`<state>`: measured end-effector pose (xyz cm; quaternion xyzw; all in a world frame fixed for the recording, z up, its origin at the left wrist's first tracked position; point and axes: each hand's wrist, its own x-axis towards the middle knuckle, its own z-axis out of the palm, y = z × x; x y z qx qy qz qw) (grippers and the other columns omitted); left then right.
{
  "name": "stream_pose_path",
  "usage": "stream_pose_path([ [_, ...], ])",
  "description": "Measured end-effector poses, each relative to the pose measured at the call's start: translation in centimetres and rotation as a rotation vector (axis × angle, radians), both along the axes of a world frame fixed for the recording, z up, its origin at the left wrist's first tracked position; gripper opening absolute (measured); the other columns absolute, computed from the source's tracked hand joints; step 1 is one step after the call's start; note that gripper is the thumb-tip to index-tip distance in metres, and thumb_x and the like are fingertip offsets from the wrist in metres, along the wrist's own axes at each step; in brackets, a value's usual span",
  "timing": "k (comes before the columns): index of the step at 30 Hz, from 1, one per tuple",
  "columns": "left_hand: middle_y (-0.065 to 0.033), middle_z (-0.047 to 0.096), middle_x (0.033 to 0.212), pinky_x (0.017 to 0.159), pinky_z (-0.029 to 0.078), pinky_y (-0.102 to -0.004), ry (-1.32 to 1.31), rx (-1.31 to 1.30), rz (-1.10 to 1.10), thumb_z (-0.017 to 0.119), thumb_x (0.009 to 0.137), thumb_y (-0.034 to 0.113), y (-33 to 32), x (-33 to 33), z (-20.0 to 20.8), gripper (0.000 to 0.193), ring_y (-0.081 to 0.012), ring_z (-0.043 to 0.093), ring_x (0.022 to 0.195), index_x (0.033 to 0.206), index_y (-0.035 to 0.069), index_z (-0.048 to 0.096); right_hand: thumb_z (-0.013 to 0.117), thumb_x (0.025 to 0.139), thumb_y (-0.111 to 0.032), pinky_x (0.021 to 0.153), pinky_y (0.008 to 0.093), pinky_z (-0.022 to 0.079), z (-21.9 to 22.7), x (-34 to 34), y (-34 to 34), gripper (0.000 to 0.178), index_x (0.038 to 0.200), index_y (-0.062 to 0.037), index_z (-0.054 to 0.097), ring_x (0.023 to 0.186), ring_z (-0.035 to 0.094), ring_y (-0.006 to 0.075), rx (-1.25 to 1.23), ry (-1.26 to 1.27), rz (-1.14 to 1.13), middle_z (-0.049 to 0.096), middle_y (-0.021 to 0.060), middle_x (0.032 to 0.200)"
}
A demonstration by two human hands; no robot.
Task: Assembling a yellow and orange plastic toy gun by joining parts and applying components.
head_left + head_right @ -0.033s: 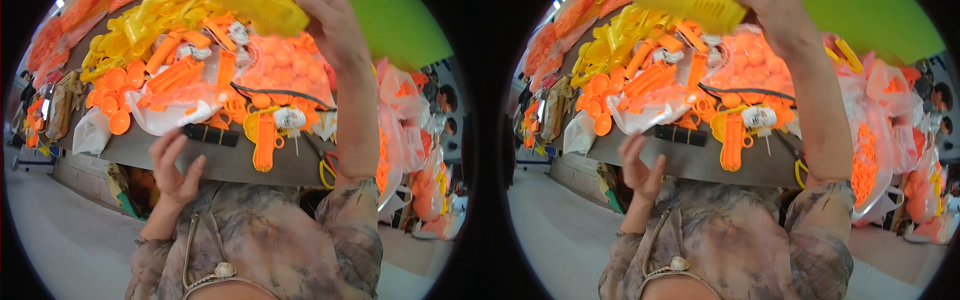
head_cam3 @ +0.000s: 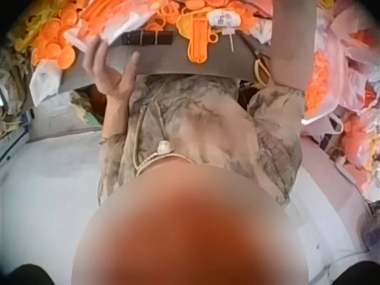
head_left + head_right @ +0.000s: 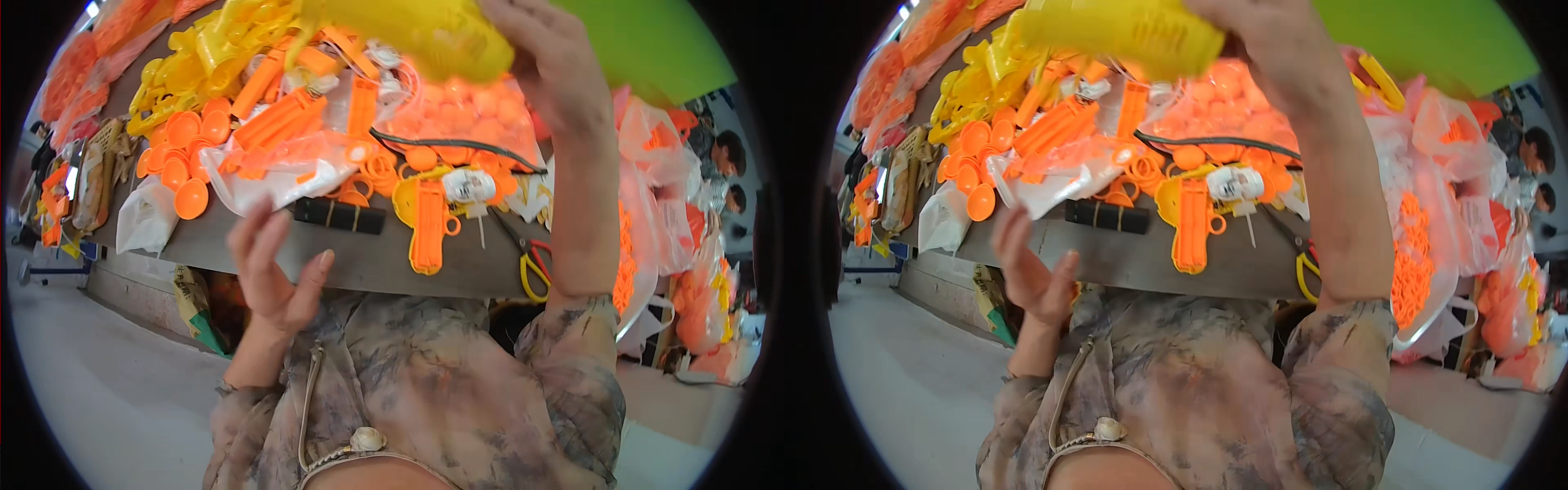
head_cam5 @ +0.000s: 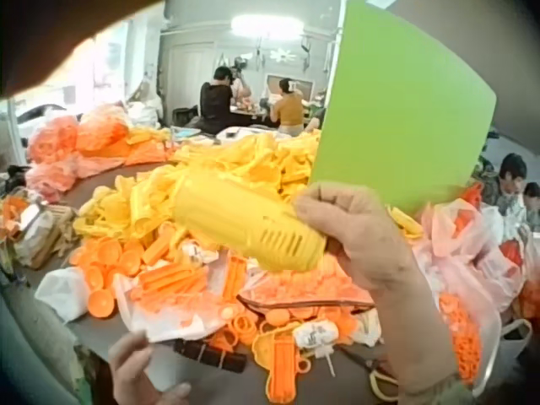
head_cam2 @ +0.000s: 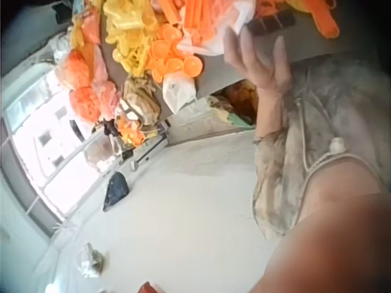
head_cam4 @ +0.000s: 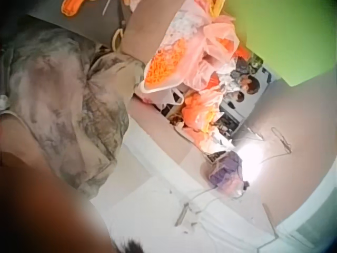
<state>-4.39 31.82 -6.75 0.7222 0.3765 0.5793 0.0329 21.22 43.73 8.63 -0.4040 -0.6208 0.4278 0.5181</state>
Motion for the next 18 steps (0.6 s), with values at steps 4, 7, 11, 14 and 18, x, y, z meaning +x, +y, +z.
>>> stream_pose_path([
  [4, -0.0242, 0.044, 0.129, 0.092, 0.044, -0.0423, 0.175, 0.0, -0.255, 0.078, 0.071, 0.028, 1.6, 2.6, 6.6, 0.067, -0.0363, 0.05, 0.114, 0.124, -0.002, 0.05, 0.057, 0.089, -0.015, 0.065, 0.0209, 0.047, -2.6, 2.9, -7.6, 0.021, 0.099, 0.0028, 0.061, 0.075, 0.06, 0.0079, -0.249, -0.061, 0.165, 0.062, 0.0031, 0.084],
  [7, -0.0219, 0.055, 0.115, 0.086, 0.047, -0.0393, 0.353, -0.27, -0.619, 0.078, 0.069, 0.026, 1.1, 4.5, 5.8, 0.066, -0.0357, 0.056, 0.103, 0.122, -0.003, 0.052, 0.057, 0.089, -0.015, 0.066, 0.0215, 0.047, -5.9, 4.0, -11.2, 0.02, 0.098, 0.0021, 0.062, 0.075, 0.06, 0.0083, -0.458, 0.07, 0.172, 0.062, 0.0031, 0.085],
  [11, -0.0196, 0.059, 0.106, 0.076, 0.05, -0.0358, 0.326, -0.301, -0.641, 0.077, 0.071, 0.019, -0.3, 7.2, 4.1, 0.057, -0.0331, 0.06, 0.091, 0.118, -0.004, 0.054, 0.055, 0.091, -0.015, 0.067, 0.0227, 0.048, -10.5, 5.9, -13.6, 0.02, 0.1, 0.0015, 0.061, 0.075, 0.06, 0.0093, -0.591, 0.321, 0.034, 0.063, 0.0041, 0.087],
  [14, -0.016, 0.061, 0.092, 0.066, 0.05, -0.0333, 0.336, -0.391, -0.54, 0.073, 0.074, 0.01, 0.6, 7.8, 1.9, 0.043, -0.0289, 0.062, 0.081, 0.112, -0.003, 0.058, 0.054, 0.092, -0.015, 0.064, 0.024, 0.05, -12.7, 7.0, -13.9, 0.019, 0.104, 0.0005, 0.058, 0.073, 0.061, 0.0113, -0.575, 0.401, -0.074, 0.062, 0.0053, 0.083],
  [18, -0.0124, 0.063, 0.091, 0.068, 0.05, -0.0274, 0.208, -0.433, -0.462, 0.065, 0.078, -0.006, 1.2, 9.5, -0.2, 0.027, -0.022, 0.062, 0.075, 0.104, -0.004, 0.061, 0.056, 0.09, -0.007, 0.058, 0.0248, 0.051, -15.0, 3.5, -14.3, 0.01, 0.098, -0.0021, 0.056, 0.07, 0.06, 0.0122, -0.46, 0.336, -0.291, 0.06, 0.0062, 0.078],
])
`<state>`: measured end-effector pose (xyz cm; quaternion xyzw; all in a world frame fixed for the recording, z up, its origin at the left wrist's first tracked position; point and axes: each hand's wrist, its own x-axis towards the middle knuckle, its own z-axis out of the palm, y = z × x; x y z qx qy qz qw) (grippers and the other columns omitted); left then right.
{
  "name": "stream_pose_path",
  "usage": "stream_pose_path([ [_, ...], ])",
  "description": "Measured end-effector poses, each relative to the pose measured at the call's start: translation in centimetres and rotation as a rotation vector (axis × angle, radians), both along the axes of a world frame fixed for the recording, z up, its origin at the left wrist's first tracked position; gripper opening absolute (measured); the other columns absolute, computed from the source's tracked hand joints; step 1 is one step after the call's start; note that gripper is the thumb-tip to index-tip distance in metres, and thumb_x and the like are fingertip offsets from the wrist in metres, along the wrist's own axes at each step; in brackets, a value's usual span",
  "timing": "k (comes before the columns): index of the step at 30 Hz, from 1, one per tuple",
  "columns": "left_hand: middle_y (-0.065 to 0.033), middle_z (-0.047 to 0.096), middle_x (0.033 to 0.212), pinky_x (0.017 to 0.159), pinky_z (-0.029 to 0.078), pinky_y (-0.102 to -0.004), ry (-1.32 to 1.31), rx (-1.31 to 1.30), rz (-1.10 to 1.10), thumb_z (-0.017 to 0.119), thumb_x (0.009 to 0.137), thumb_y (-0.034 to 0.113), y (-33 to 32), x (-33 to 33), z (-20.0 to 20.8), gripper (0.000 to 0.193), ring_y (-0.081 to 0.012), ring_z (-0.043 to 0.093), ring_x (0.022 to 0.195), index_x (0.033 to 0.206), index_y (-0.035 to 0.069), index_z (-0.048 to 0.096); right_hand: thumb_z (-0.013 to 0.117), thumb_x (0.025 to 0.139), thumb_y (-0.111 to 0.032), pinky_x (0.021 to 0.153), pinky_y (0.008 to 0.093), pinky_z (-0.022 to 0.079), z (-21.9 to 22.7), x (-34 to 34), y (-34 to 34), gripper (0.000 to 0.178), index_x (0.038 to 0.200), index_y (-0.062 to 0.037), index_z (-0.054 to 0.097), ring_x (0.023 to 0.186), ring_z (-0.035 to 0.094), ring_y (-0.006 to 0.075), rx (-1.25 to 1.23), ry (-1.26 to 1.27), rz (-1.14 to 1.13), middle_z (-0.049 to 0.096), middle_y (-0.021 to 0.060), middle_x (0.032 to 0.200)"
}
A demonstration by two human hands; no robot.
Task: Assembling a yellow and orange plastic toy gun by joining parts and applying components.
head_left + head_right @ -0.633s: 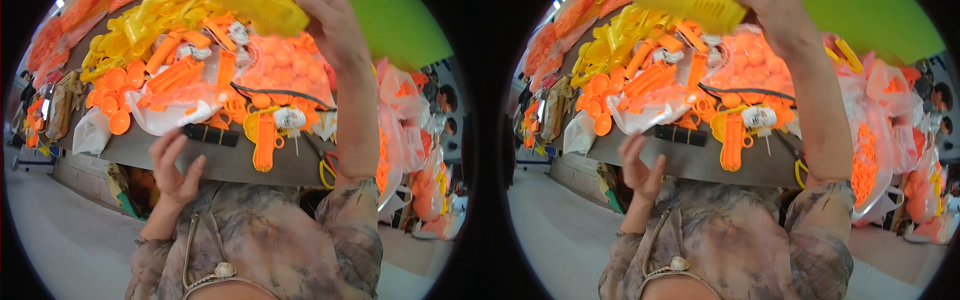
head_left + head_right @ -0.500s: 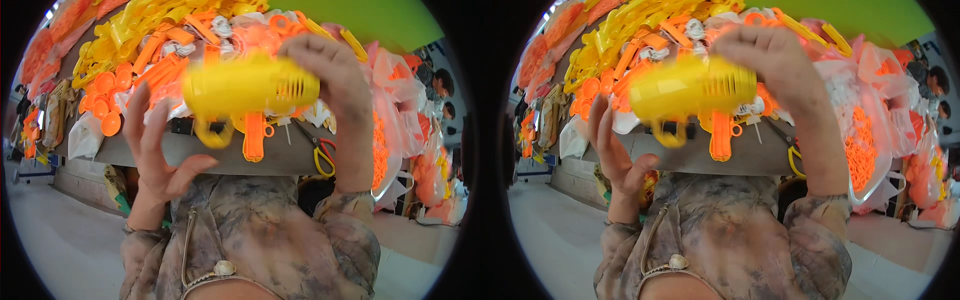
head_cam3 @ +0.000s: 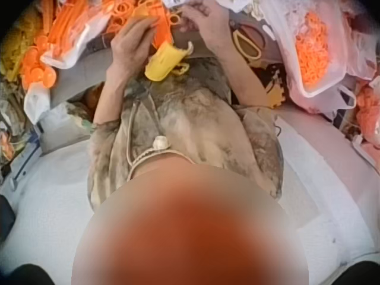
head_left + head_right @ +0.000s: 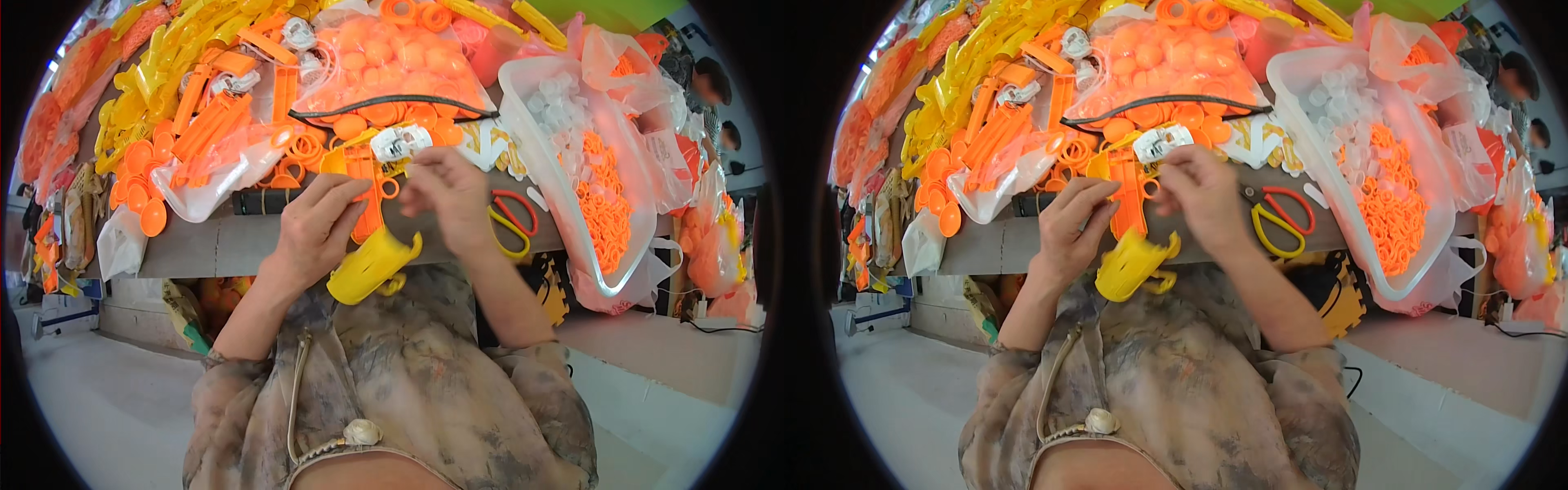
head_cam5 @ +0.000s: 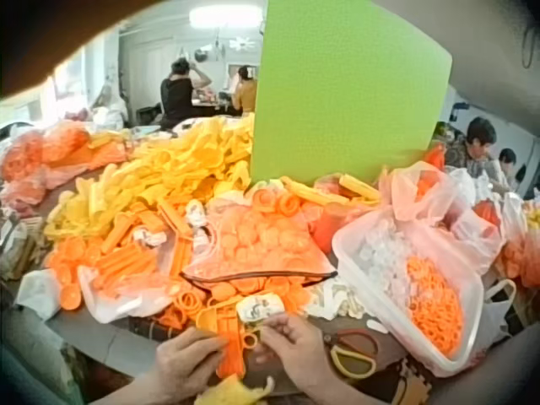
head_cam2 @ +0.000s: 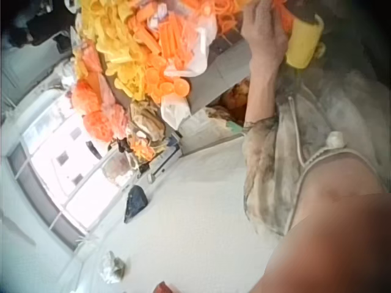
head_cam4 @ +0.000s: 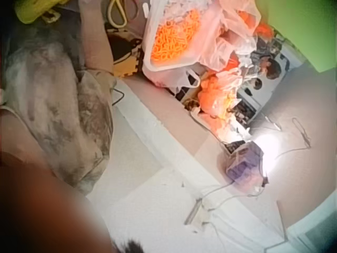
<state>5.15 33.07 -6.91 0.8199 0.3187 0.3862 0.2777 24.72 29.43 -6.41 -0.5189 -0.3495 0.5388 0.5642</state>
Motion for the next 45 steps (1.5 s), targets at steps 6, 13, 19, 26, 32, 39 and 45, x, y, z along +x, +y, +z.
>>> stream_pose_path([
  [6, -0.0163, 0.062, 0.089, 0.064, 0.048, -0.0309, -0.191, 0.267, 0.084, 0.067, 0.072, -0.007, -1.4, -0.6, -1.4, 0.019, -0.0266, 0.06, 0.075, 0.091, -0.004, 0.063, 0.058, 0.086, -0.002, 0.06, 0.0288, 0.049, -3.8, -0.6, -3.8, 0.013, 0.098, 0.0007, 0.055, 0.07, 0.06, 0.0167, 0.44, -0.606, -0.202, 0.06, 0.0086, 0.083],
  [13, -0.0175, 0.063, 0.087, 0.062, 0.05, -0.0322, -0.188, 0.007, -0.106, 0.066, 0.074, -0.002, -5.2, -4.4, -4.8, 0.017, -0.0284, 0.062, 0.071, 0.09, -0.004, 0.062, 0.066, 0.08, -0.011, 0.073, 0.0364, 0.051, -7.6, 0.1, -9.4, 0.03, 0.106, -0.0005, 0.057, 0.088, 0.06, 0.0349, 0.622, -0.81, 0.468, 0.059, 0.0174, 0.106],
  [19, -0.0154, 0.064, 0.084, 0.059, 0.051, -0.0337, -0.111, -0.039, -0.346, 0.067, 0.075, 0.001, -5.0, -5.2, -5.8, 0.017, -0.0283, 0.063, 0.068, 0.091, -0.003, 0.062, 0.049, 0.093, -0.037, 0.102, 0.0405, 0.034, -10.1, 0.2, -5.9, 0.047, 0.126, -0.003, 0.048, 0.122, 0.043, 0.0364, 0.126, -1.081, 0.917, 0.047, 0.021, 0.131],
  [26, -0.0122, 0.063, 0.08, 0.053, 0.049, -0.0325, -0.055, -0.012, -0.339, 0.072, 0.074, 0.004, -5.3, -5.8, -5.9, 0.018, -0.0256, 0.062, 0.065, 0.088, -0.001, 0.062, 0.046, 0.094, -0.035, 0.103, 0.0405, 0.034, -10.4, 2.3, -4.0, 0.046, 0.126, -0.0023, 0.048, 0.122, 0.042, 0.0365, 0.079, -1.102, 0.872, 0.047, 0.0215, 0.131],
  [32, -0.0115, 0.063, 0.077, 0.052, 0.048, -0.0311, -0.074, -0.006, -0.201, 0.072, 0.073, 0.004, -5.3, -6.5, -5.6, 0.017, -0.025, 0.062, 0.062, 0.086, -0.001, 0.062, 0.044, 0.094, -0.033, 0.103, 0.0406, 0.033, -11.0, 0.5, -3.4, 0.045, 0.126, -0.0017, 0.047, 0.122, 0.042, 0.0366, 0.035, -1.085, 0.823, 0.047, 0.022, 0.13],
  [39, -0.012, 0.063, 0.076, 0.051, 0.048, -0.0308, -0.093, -0.009, -0.163, 0.072, 0.073, 0.005, -5.5, -6.6, -5.2, 0.016, -0.0244, 0.062, 0.061, 0.085, 0.0, 0.063, 0.042, 0.094, -0.031, 0.103, 0.0407, 0.032, -11.6, -0.3, -3.4, 0.043, 0.126, -0.001, 0.047, 0.122, 0.042, 0.0367, -0.045, -1.055, 0.77, 0.046, 0.0226, 0.13],
  [45, -0.0116, 0.065, 0.077, 0.054, 0.048, -0.032, -0.097, 0.249, 0.122, 0.068, 0.071, 0.0, -2.8, -10.0, 0.8, 0.013, -0.0251, 0.061, 0.062, 0.083, -0.001, 0.062, 0.04, 0.095, -0.029, 0.104, 0.0408, 0.032, -12.1, 0.3, -5.7, 0.042, 0.126, -0.0003, 0.047, 0.122, 0.042, 0.0368, -0.113, -1.016, 0.704, 0.046, 0.0231, 0.13],
])
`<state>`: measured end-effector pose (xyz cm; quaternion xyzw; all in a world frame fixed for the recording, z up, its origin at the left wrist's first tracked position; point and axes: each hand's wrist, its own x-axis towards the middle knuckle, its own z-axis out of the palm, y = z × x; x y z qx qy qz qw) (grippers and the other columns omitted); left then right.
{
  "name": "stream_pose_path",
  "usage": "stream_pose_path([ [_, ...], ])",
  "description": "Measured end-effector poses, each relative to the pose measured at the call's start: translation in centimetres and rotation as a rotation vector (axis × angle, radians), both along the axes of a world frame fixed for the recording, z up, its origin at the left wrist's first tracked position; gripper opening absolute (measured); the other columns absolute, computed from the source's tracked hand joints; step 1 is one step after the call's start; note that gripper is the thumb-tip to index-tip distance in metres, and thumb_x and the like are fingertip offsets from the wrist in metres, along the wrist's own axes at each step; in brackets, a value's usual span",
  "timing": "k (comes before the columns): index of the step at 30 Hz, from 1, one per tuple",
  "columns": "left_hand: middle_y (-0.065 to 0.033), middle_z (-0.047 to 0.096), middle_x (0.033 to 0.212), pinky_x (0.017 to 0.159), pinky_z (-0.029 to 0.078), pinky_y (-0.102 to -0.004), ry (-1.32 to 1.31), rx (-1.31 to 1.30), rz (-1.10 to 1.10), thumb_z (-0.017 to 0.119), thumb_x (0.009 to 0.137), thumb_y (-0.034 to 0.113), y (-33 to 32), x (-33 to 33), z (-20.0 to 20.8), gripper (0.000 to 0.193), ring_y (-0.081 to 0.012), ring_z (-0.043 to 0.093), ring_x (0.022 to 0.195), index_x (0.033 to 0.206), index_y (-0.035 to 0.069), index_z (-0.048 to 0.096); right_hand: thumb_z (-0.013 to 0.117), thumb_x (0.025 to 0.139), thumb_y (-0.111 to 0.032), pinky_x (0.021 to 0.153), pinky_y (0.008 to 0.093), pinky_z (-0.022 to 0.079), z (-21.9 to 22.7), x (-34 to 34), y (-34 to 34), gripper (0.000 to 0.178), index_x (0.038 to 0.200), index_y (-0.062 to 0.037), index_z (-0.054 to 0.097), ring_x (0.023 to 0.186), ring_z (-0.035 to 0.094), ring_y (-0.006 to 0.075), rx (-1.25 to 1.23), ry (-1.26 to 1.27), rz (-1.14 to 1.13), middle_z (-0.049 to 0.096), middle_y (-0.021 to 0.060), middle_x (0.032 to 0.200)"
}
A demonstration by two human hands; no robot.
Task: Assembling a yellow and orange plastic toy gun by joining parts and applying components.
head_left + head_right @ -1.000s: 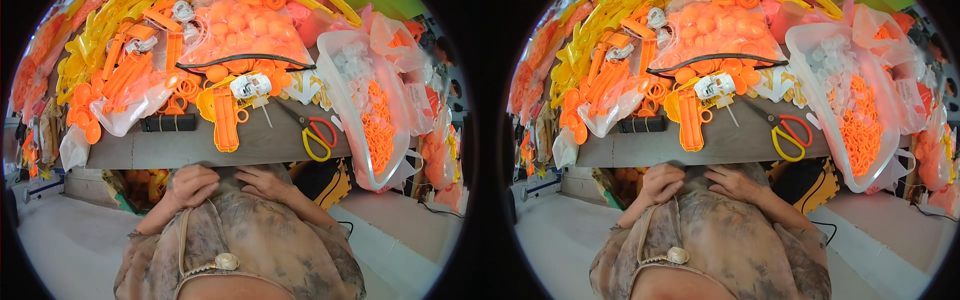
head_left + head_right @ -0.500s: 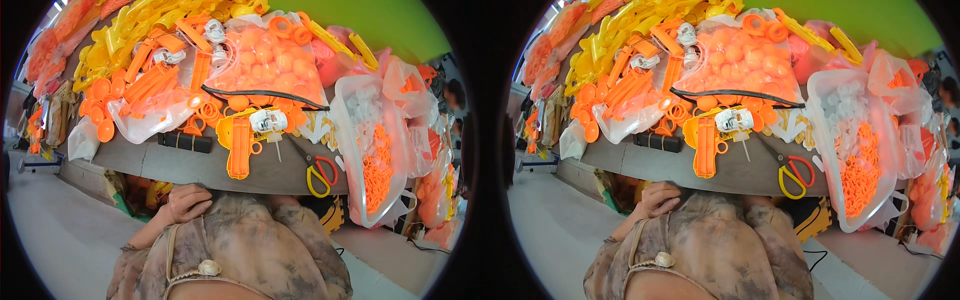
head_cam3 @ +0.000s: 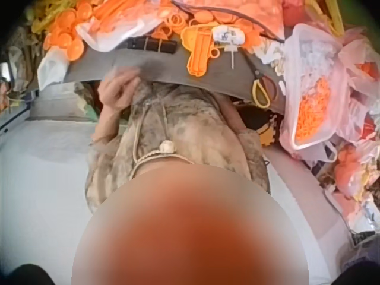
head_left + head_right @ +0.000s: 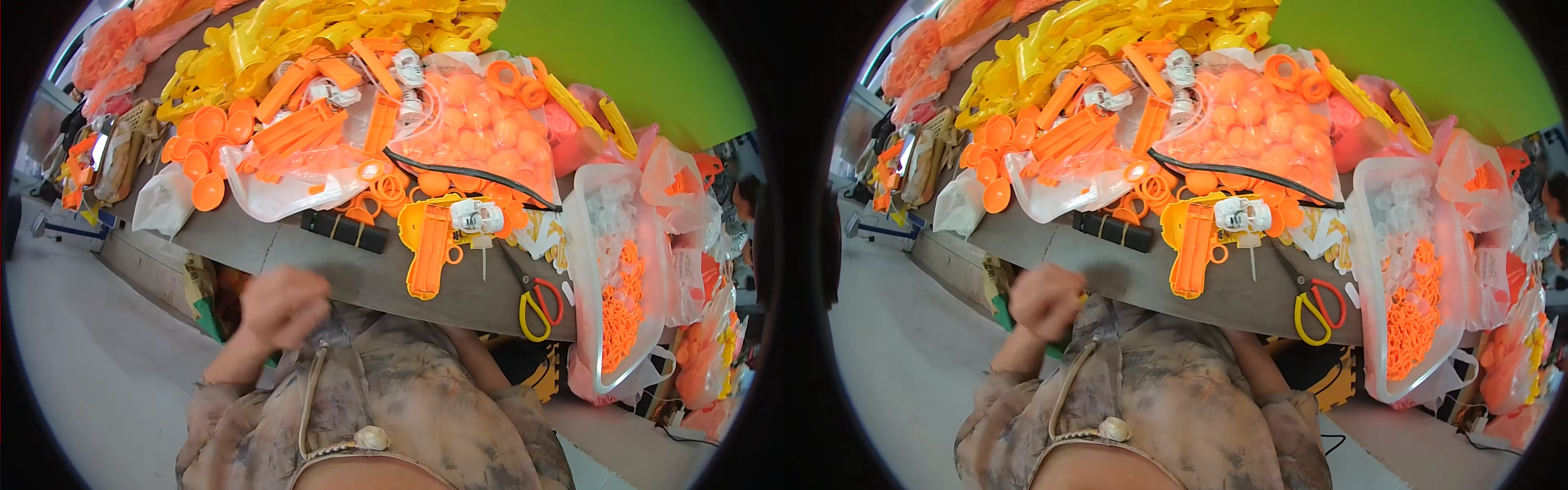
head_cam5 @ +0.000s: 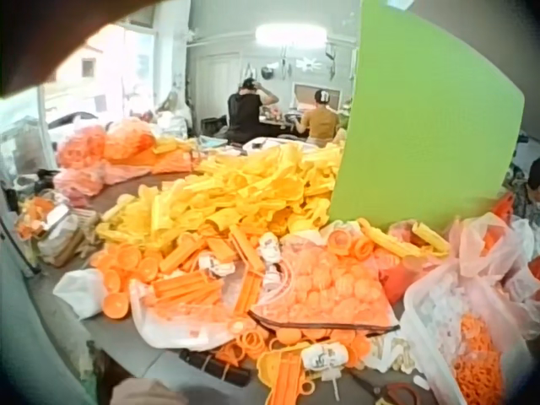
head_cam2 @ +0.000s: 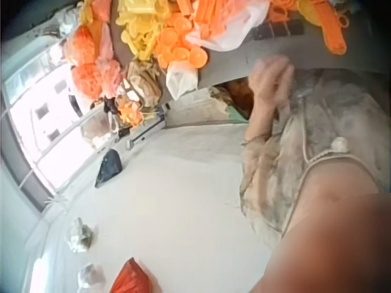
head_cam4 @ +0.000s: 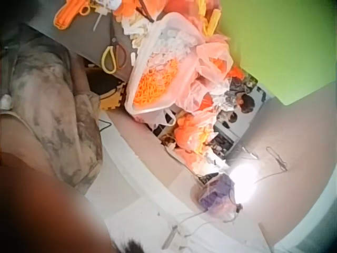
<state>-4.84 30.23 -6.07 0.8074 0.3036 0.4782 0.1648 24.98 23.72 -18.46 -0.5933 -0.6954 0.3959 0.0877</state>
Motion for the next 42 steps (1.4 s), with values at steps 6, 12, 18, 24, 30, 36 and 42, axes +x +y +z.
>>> stream_pose_path([
  [6, -0.0119, 0.06, 0.106, 0.08, 0.046, -0.0338, 0.149, 0.193, 0.65, 0.071, 0.076, 0.012, 13.7, -7.0, 3.6, 0.026, -0.0262, 0.057, 0.096, 0.1, 0.005, 0.064, 0.038, 0.095, -0.027, 0.104, 0.0408, 0.031, -0.6, 1.5, -1.5, 0.042, 0.125, 0.0003, 0.047, 0.122, 0.042, 0.0369, -0.039, 0.019, -0.076, 0.046, 0.0236, 0.13],
  [12, -0.0102, 0.056, 0.118, 0.093, 0.039, -0.0427, 0.561, 0.351, 0.777, 0.07, 0.078, 0.023, 24.5, -5.9, 2.1, 0.028, -0.0289, 0.049, 0.114, 0.104, 0.013, 0.067, 0.036, 0.095, -0.023, 0.106, 0.0412, 0.028, -2.2, 1.9, -2.4, 0.041, 0.129, 0.0, 0.044, 0.126, 0.038, 0.0354, -0.002, -0.04, -0.078, 0.043, 0.0249, 0.133],
  [18, -0.0037, 0.063, 0.1, 0.079, 0.044, -0.0394, 0.227, 0.364, 0.668, 0.07, 0.078, 0.02, 28.8, -5.4, 1.2, 0.015, -0.0255, 0.057, 0.096, 0.09, 0.011, 0.07, 0.043, 0.092, -0.019, 0.097, 0.0426, 0.038, 4.8, 0.0, -2.0, 0.039, 0.126, 0.0007, 0.045, 0.115, 0.047, 0.0399, -0.166, -0.209, 0.231, 0.047, 0.0261, 0.126],
  [24, -0.006, 0.066, 0.093, 0.081, 0.049, -0.0328, -0.559, -0.046, 0.198, 0.061, 0.09, 0.014, 27.9, -8.4, 7.7, 0.016, -0.0222, 0.064, 0.087, 0.096, -0.001, 0.063, 0.05, 0.091, -0.016, 0.09, 0.0393, 0.045, 5.8, 1.4, -3.3, 0.035, 0.122, -0.0003, 0.049, 0.107, 0.053, 0.0398, -0.149, 0.085, 0.384, 0.054, 0.0223, 0.119],
  [30, -0.0089, 0.062, 0.093, 0.08, 0.051, -0.0321, -0.84, -0.479, -0.461, 0.05, 0.096, 0.017, 20.6, -7.1, 10.8, 0.016, -0.0215, 0.061, 0.092, 0.103, 0.003, 0.055, 0.056, 0.089, -0.019, 0.084, 0.0324, 0.047, 13.1, 1.7, -0.4, 0.041, 0.125, -0.0003, 0.048, 0.099, 0.059, 0.025, 0.034, 0.481, 0.343, 0.057, 0.0149, 0.115],
  [36, -0.0121, 0.062, 0.083, 0.055, 0.049, -0.0255, -0.682, -0.779, -0.462, 0.049, 0.094, 0.02, 4.6, 4.5, 5.8, 0.026, -0.0207, 0.061, 0.059, 0.111, 0.001, 0.05, 0.068, 0.082, -0.031, 0.086, 0.0343, 0.048, 13.9, -1.2, 2.0, 0.07, 0.135, 0.0024, 0.036, 0.108, 0.054, 0.0215, 0.275, 0.931, -0.211, 0.049, 0.0128, 0.127],
  [42, -0.0179, 0.059, 0.101, 0.078, 0.051, -0.0458, -1.136, -0.628, -0.526, 0.056, 0.092, 0.023, -0.9, 6.4, -0.3, 0.028, -0.034, 0.062, 0.091, 0.11, 0.003, 0.052, 0.071, 0.08, -0.014, 0.087, 0.0323, 0.048, 11.0, -7.0, -0.7, 0.07, 0.137, 0.0003, 0.032, 0.11, 0.053, 0.0188, -0.45, 1.631, -0.245, 0.05, 0.0111, 0.126],
])
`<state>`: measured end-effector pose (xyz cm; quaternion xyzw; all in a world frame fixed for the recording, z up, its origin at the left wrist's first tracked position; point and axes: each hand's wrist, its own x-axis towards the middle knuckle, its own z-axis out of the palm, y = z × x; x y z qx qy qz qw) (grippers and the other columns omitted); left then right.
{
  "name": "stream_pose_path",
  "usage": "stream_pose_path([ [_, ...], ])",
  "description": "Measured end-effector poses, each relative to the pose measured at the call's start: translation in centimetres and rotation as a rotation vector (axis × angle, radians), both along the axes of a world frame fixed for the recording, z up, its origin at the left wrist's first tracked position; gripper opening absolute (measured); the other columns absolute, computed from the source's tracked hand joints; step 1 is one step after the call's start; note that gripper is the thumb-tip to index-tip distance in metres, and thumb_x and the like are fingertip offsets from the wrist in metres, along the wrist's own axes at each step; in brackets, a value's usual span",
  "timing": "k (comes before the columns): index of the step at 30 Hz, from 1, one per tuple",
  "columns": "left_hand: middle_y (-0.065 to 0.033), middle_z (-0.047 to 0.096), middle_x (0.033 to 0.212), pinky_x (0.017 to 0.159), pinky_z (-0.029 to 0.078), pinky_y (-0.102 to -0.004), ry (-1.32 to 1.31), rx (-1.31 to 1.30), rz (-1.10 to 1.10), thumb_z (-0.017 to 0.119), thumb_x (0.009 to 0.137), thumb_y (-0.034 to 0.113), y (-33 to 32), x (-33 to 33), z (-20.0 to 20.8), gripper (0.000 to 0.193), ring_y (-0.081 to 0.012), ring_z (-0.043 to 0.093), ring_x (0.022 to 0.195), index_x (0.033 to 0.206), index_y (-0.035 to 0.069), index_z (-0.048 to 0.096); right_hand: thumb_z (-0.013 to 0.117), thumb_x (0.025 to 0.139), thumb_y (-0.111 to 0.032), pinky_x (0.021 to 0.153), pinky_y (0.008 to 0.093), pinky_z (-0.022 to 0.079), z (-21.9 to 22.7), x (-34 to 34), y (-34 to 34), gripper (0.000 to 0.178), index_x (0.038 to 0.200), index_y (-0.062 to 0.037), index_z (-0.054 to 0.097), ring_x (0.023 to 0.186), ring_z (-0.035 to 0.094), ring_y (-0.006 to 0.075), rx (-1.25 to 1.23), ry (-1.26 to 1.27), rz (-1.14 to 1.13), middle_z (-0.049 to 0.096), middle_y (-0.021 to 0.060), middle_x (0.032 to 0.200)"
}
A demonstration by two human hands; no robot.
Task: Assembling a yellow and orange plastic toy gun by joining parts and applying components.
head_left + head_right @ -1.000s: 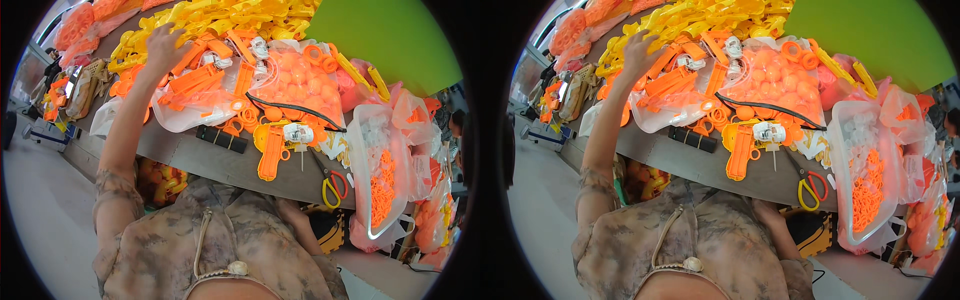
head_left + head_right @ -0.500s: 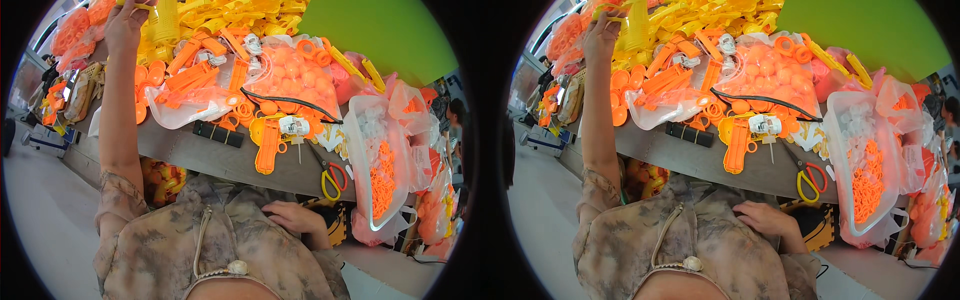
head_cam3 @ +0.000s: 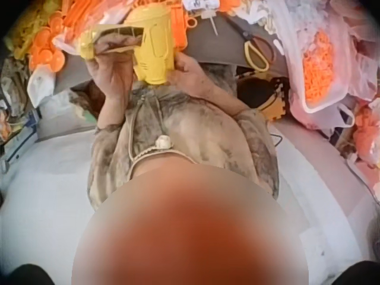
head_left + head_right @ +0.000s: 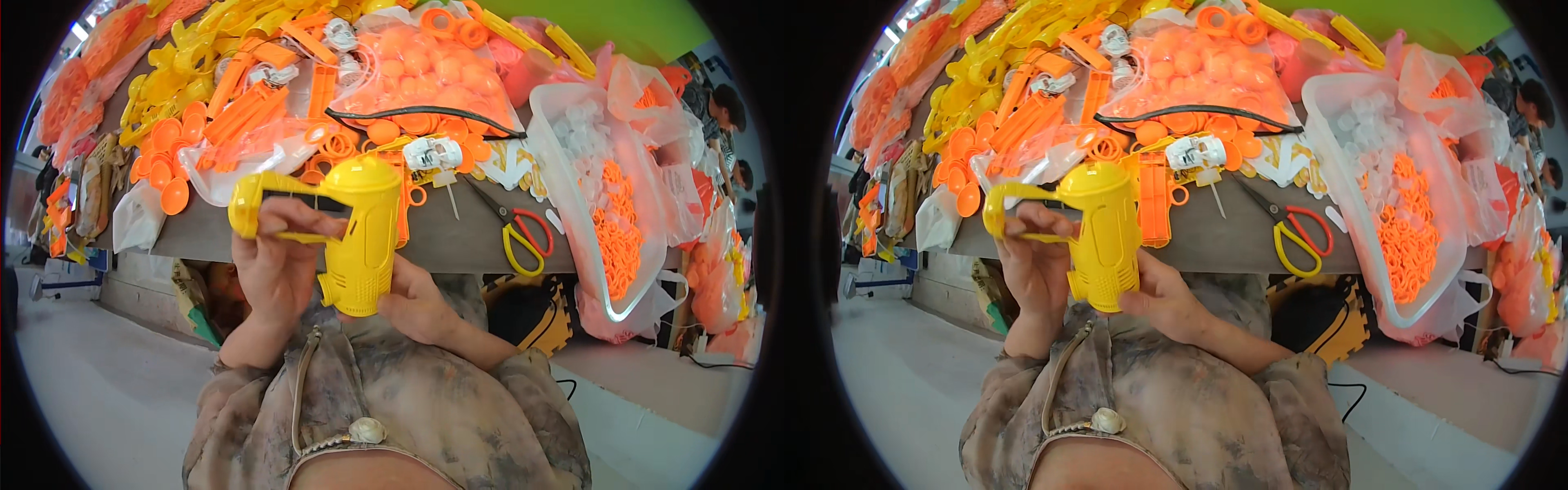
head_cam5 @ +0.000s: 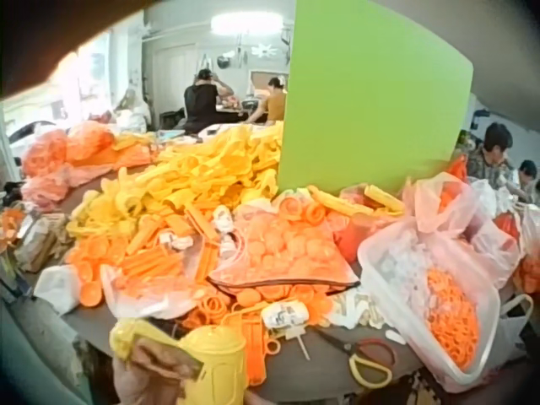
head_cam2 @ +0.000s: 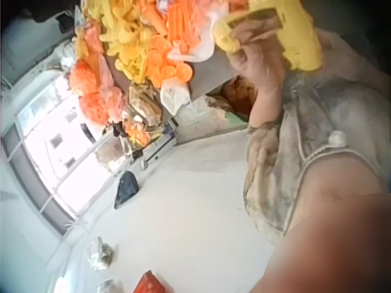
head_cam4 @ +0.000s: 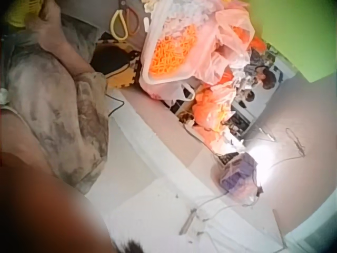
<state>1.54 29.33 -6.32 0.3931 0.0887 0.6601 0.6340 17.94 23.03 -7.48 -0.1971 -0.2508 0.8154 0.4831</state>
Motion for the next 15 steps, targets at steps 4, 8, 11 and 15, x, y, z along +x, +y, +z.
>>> stream_pose_path([
  [4, -0.0214, 0.056, 0.117, 0.094, 0.041, -0.0574, 0.257, 0.214, -0.077, 0.06, 0.082, 0.006, 0.3, -4.0, -1.9, 0.03, -0.0414, 0.055, 0.107, 0.112, 0.001, 0.057, 0.067, 0.08, -0.009, 0.091, 0.037, 0.047, -0.1, 2.6, 0.4, 0.066, 0.135, 0.0025, 0.033, 0.112, 0.056, 0.0235, 0.008, -0.058, -0.038, 0.053, 0.0141, 0.126],
  [8, -0.0216, 0.053, 0.123, 0.099, 0.04, -0.0465, 0.416, -0.115, 0.148, 0.067, 0.076, 0.015, 0.5, -6.4, 0.7, 0.054, -0.0348, 0.05, 0.117, 0.123, -0.007, 0.05, 0.067, 0.078, -0.002, 0.087, 0.0298, 0.047, 1.6, 5.9, 1.6, 0.052, 0.124, 0.005, 0.044, 0.102, 0.059, 0.0177, 0.128, -0.356, 0.012, 0.06, 0.0127, 0.114],
  [11, -0.0208, 0.051, 0.126, 0.098, 0.039, -0.0465, 1.011, 0.393, 0.102, 0.073, 0.074, 0.024, -0.2, -5.1, 3.5, 0.062, -0.0352, 0.048, 0.118, 0.124, -0.005, 0.05, 0.07, 0.077, -0.004, 0.083, 0.0253, 0.047, 2.7, 6.8, 2.4, 0.041, 0.114, 0.006, 0.054, 0.095, 0.059, 0.0124, 0.117, -0.514, 0.156, 0.063, 0.0104, 0.108],
  [15, -0.0199, 0.056, 0.116, 0.087, 0.046, -0.0409, 1.484, 0.946, -0.022, 0.082, 0.059, 0.035, -0.1, -1.2, 4.2, 0.075, -0.035, 0.056, 0.101, 0.118, -0.002, 0.055, 0.068, 0.079, -0.006, 0.083, 0.0258, 0.047, 2.6, 7.4, 3.5, 0.045, 0.118, 0.006, 0.051, 0.097, 0.06, 0.0133, 0.12, -0.472, 0.289, 0.062, 0.0094, 0.109],
])
